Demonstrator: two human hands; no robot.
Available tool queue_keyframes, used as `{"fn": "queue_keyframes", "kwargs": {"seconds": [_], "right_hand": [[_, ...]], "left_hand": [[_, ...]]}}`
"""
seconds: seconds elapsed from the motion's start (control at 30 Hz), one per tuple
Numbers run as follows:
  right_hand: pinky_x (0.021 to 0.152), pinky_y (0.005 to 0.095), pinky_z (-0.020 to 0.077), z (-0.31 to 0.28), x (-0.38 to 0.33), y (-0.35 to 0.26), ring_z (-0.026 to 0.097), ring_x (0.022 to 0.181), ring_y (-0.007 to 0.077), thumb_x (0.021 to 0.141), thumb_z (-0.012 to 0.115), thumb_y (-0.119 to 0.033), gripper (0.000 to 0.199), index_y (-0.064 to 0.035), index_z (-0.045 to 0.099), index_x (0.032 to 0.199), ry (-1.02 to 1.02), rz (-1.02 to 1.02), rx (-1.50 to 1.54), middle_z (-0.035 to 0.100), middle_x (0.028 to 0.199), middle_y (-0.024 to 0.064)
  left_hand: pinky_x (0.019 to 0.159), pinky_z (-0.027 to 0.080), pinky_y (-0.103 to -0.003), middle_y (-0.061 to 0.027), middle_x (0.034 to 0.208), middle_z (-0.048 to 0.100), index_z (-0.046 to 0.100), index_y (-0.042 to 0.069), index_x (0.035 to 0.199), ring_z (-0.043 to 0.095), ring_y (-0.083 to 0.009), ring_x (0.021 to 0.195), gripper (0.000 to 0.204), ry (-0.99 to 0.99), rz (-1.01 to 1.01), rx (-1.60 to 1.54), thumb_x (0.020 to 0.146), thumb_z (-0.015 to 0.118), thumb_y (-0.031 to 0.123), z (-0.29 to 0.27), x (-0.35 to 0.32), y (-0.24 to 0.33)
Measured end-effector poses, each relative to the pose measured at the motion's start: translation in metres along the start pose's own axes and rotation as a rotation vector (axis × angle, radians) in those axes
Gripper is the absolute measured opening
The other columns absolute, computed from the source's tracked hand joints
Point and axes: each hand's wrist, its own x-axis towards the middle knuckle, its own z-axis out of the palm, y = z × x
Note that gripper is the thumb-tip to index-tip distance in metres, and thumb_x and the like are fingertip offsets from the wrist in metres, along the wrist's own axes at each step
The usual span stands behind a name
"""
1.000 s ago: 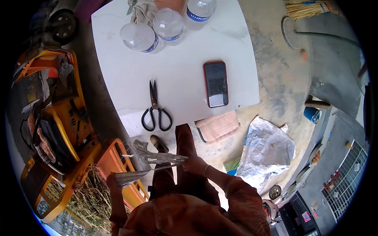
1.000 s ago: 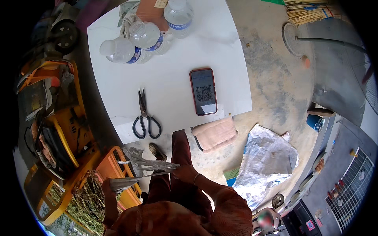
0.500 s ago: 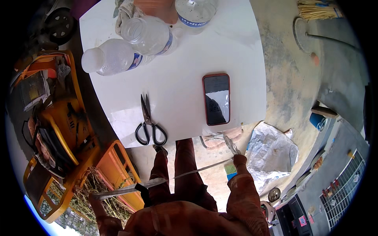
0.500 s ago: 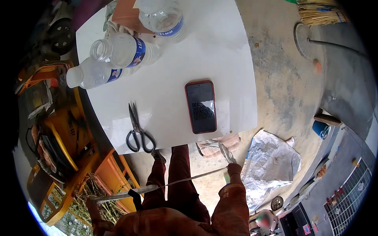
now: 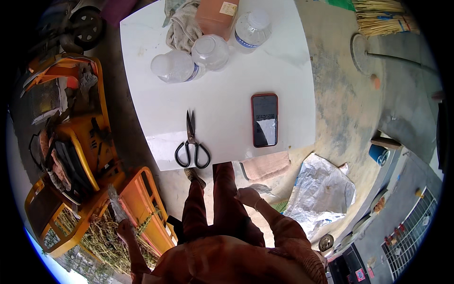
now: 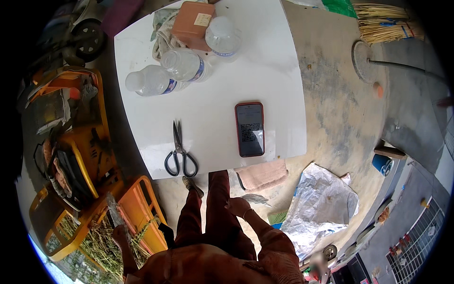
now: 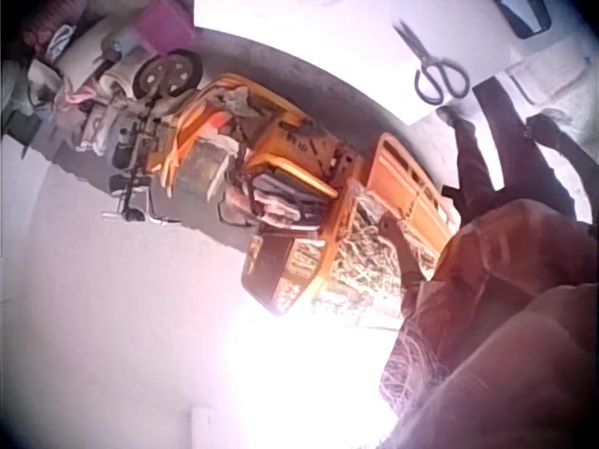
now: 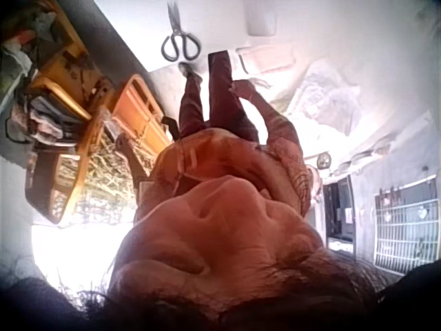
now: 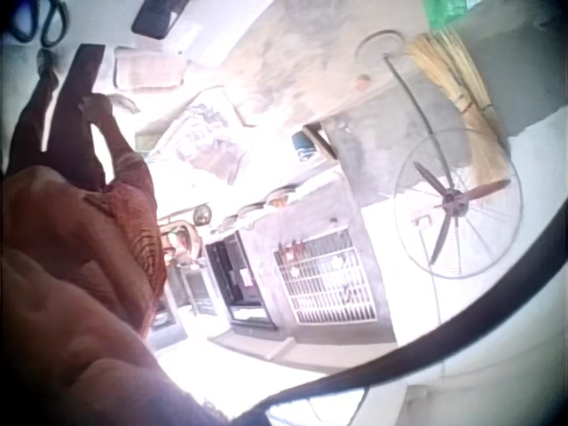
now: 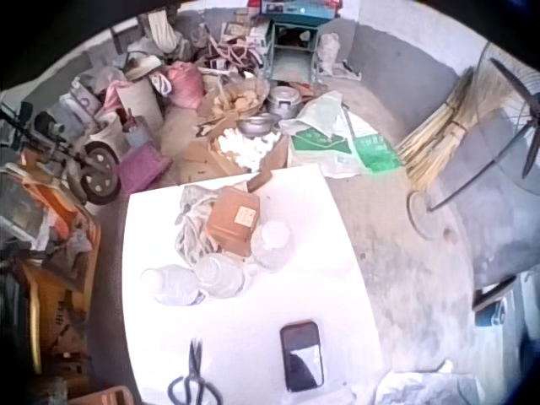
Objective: The person cuts a piece of light-colored fabric into strips using scissors. They repeatedly fold and cut the fabric, then place the cut pieces onto a yellow cart loaded with green plant stalks. Finally, they pick up a large white sack from the floor and place it on the cart.
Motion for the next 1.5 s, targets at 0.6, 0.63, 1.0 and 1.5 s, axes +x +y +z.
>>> {"fn": "queue_keyframes", "kwargs": {"seconds": [0.6, 0.63, 1.0, 1.5], "right_hand": [[0.047, 0.0235, 0.0380, -0.020, 0.004, -0.291, 0.049, 0.053, 0.0065, 0.077, 0.065, -0.009, 0.008, -0.0018, 0.063, 0.074, 0.071, -0.471, 0.922, 0.057, 0.060, -0.0012], [0.041, 0.0204, 0.0317, -0.034, -0.002, -0.304, 0.043, 0.046, 0.0047, 0.078, 0.064, -0.008, 0.007, -0.0024, 0.063, 0.075, -0.114, -0.238, 1.106, 0.051, 0.058, -0.0030], [0.041, 0.0180, 0.0256, -0.041, -0.041, -0.419, 0.033, 0.046, 0.0020, 0.079, 0.061, -0.005, 0.014, 0.0020, 0.058, 0.092, -0.405, -0.366, 1.146, 0.046, 0.061, -0.0031], [0.047, 0.0186, 0.0316, 0.131, -0.131, -0.549, 0.040, 0.054, 0.0032, 0.089, 0.056, -0.018, 0.023, -0.0013, 0.054, 0.073, -0.692, -0.829, 0.449, 0.051, 0.066, -0.0032]], "left_hand": [[0.076, 0.043, -0.023, -0.0050, 0.087, 0.061, 0.047, 0.002, 0.124, 0.055, -0.0116, 0.083, 0.043, -0.734, -0.100, -0.767, 0.093, 0.043, 0.032, -0.009, -0.056, 0.216], [0.071, 0.042, -0.021, -0.0024, 0.083, 0.059, 0.048, 0.003, 0.124, 0.052, -0.0092, 0.078, 0.044, -0.721, -0.026, -0.767, 0.092, 0.045, 0.033, -0.023, -0.048, 0.214], [0.062, 0.043, -0.019, 0.0032, 0.073, 0.059, 0.063, 0.002, 0.087, 0.052, -0.0040, 0.068, 0.012, -0.438, -0.059, -1.279, 0.076, 0.067, 0.004, -0.110, -0.056, 0.176], [0.045, 0.026, -0.018, 0.0095, 0.059, 0.045, 0.059, 0.008, 0.069, 0.033, 0.0002, 0.052, 0.022, 0.327, -0.090, -1.649, 0.089, 0.055, 0.017, -0.176, -0.130, -0.012]]}}
